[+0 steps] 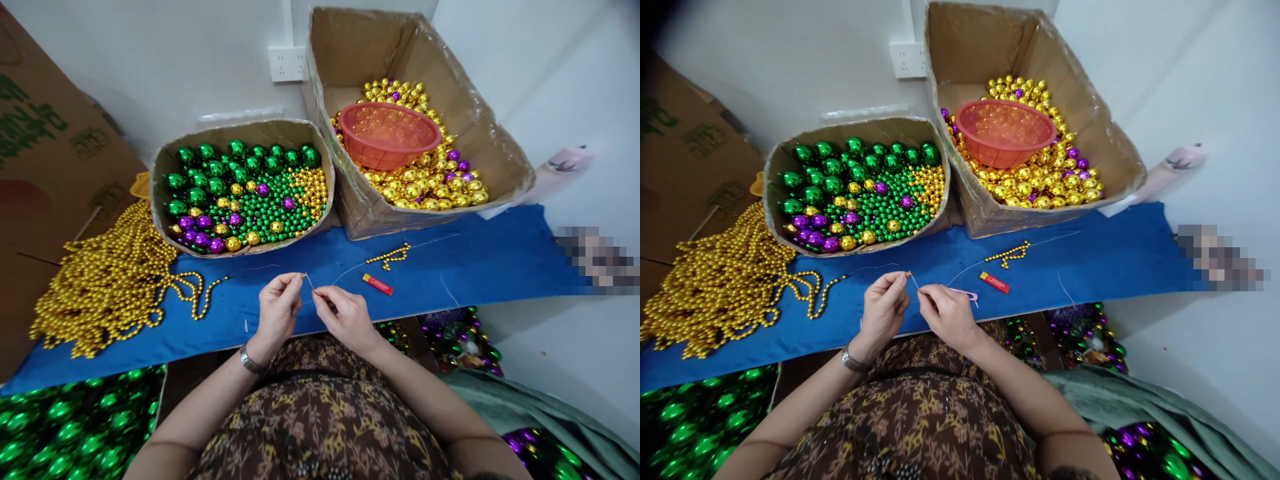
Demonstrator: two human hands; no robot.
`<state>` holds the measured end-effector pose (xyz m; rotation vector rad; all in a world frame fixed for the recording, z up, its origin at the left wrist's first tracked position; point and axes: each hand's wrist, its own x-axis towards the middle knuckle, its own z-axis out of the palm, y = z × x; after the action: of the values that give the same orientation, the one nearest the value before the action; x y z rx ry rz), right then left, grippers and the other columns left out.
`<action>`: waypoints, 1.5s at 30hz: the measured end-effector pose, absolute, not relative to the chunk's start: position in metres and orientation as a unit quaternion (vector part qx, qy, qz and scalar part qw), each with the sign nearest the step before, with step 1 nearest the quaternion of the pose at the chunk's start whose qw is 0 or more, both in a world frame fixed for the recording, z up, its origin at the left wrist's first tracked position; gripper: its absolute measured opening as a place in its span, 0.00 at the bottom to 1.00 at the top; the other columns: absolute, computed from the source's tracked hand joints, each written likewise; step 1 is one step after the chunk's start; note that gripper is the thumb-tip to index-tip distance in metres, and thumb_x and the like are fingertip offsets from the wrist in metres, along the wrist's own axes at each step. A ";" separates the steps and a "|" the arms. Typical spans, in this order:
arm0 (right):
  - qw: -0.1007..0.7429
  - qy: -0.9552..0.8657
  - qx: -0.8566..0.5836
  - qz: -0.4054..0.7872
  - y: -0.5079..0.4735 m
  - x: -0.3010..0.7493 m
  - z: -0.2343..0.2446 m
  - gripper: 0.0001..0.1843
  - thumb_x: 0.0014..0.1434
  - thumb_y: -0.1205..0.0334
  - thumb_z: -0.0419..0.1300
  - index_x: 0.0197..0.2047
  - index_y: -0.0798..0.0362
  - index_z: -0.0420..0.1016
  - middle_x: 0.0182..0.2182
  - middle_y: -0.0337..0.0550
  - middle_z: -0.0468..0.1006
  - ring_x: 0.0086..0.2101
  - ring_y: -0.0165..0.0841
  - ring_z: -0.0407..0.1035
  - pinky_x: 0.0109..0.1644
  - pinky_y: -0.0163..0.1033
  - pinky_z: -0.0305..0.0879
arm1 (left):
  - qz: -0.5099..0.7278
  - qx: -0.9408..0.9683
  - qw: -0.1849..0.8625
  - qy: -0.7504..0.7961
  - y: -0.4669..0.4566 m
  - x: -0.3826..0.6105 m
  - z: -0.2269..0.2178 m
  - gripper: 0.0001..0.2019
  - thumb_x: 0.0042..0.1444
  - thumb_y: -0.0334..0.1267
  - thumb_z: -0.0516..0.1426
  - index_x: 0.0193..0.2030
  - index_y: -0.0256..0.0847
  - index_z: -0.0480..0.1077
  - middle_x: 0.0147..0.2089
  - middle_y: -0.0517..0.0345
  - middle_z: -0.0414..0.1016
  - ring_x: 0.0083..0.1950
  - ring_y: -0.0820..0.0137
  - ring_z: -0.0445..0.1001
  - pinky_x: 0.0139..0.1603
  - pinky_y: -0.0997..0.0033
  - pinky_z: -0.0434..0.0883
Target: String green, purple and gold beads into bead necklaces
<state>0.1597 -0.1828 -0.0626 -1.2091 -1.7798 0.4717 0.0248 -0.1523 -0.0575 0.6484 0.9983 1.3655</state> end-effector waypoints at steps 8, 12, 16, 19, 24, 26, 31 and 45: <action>0.452 -0.723 -0.485 0.194 -0.183 0.159 -0.063 0.09 0.64 0.65 0.54 0.39 0.54 0.75 0.31 0.42 0.81 0.29 0.29 0.74 0.38 0.32 0.70 | 0.592 0.287 0.617 0.432 -0.153 0.024 -0.059 0.14 0.41 0.41 0.70 0.30 0.34 0.76 0.17 0.69 0.61 0.15 0.85 0.51 0.13 0.82 0.51; 0.451 -0.722 -0.486 0.197 -0.182 0.159 -0.062 0.09 0.64 0.64 0.54 0.39 0.54 0.76 0.31 0.42 0.80 0.29 0.29 0.74 0.38 0.32 0.69 | 0.591 0.288 0.618 0.431 -0.153 0.024 -0.059 0.14 0.41 0.41 0.70 0.31 0.34 0.76 0.17 0.69 0.60 0.15 0.85 0.51 0.13 0.82 0.51; 0.449 -0.723 -0.485 0.202 -0.182 0.159 -0.061 0.09 0.64 0.64 0.54 0.39 0.54 0.76 0.30 0.42 0.80 0.28 0.29 0.74 0.37 0.32 0.69 | 0.590 0.289 0.621 0.428 -0.153 0.024 -0.060 0.14 0.41 0.42 0.70 0.30 0.35 0.76 0.17 0.69 0.59 0.15 0.85 0.51 0.14 0.82 0.50; 0.446 -0.725 -0.484 0.202 -0.182 0.159 -0.062 0.09 0.65 0.64 0.53 0.39 0.53 0.75 0.30 0.42 0.80 0.28 0.29 0.73 0.36 0.32 0.68 | 0.587 0.291 0.622 0.428 -0.153 0.024 -0.060 0.14 0.42 0.42 0.69 0.30 0.35 0.76 0.17 0.69 0.59 0.15 0.85 0.51 0.14 0.82 0.50; 0.427 -0.737 -0.482 0.206 -0.182 0.160 -0.063 0.10 0.65 0.63 0.52 0.39 0.53 0.75 0.31 0.42 0.79 0.30 0.29 0.73 0.38 0.33 0.68 | 0.565 0.297 0.639 0.428 -0.153 0.024 -0.059 0.15 0.42 0.43 0.69 0.32 0.34 0.76 0.16 0.70 0.58 0.15 0.85 0.52 0.14 0.81 0.51; 0.412 -0.745 -0.481 0.210 -0.181 0.162 -0.062 0.10 0.65 0.63 0.52 0.39 0.53 0.75 0.31 0.43 0.79 0.31 0.30 0.73 0.39 0.34 0.67 | 0.552 0.293 0.652 0.429 -0.153 0.023 -0.058 0.16 0.42 0.44 0.70 0.32 0.34 0.76 0.16 0.70 0.56 0.15 0.85 0.51 0.14 0.82 0.50; 0.362 -0.742 -0.472 0.309 -0.179 0.164 -0.057 0.09 0.65 0.61 0.53 0.42 0.52 0.74 0.27 0.39 0.76 0.28 0.28 0.70 0.35 0.33 0.66 | 0.509 0.274 0.701 0.418 -0.148 0.019 -0.054 0.15 0.42 0.42 0.70 0.29 0.35 0.73 0.15 0.72 0.52 0.15 0.85 0.47 0.15 0.83 0.49; 0.411 -0.616 -0.474 0.477 -0.177 0.167 -0.064 0.13 0.62 0.55 0.57 0.47 0.53 0.73 0.23 0.33 0.71 0.21 0.24 0.65 0.24 0.29 0.64 | 0.492 0.219 0.742 0.400 -0.144 0.013 -0.050 0.23 0.50 0.54 0.62 0.34 0.31 0.77 0.22 0.60 0.67 0.18 0.82 0.55 0.19 0.78 0.56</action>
<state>0.1668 -0.1766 -0.0637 -1.1931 -1.5499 1.2008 0.0133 -0.1438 -0.0498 0.4790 0.8760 1.0780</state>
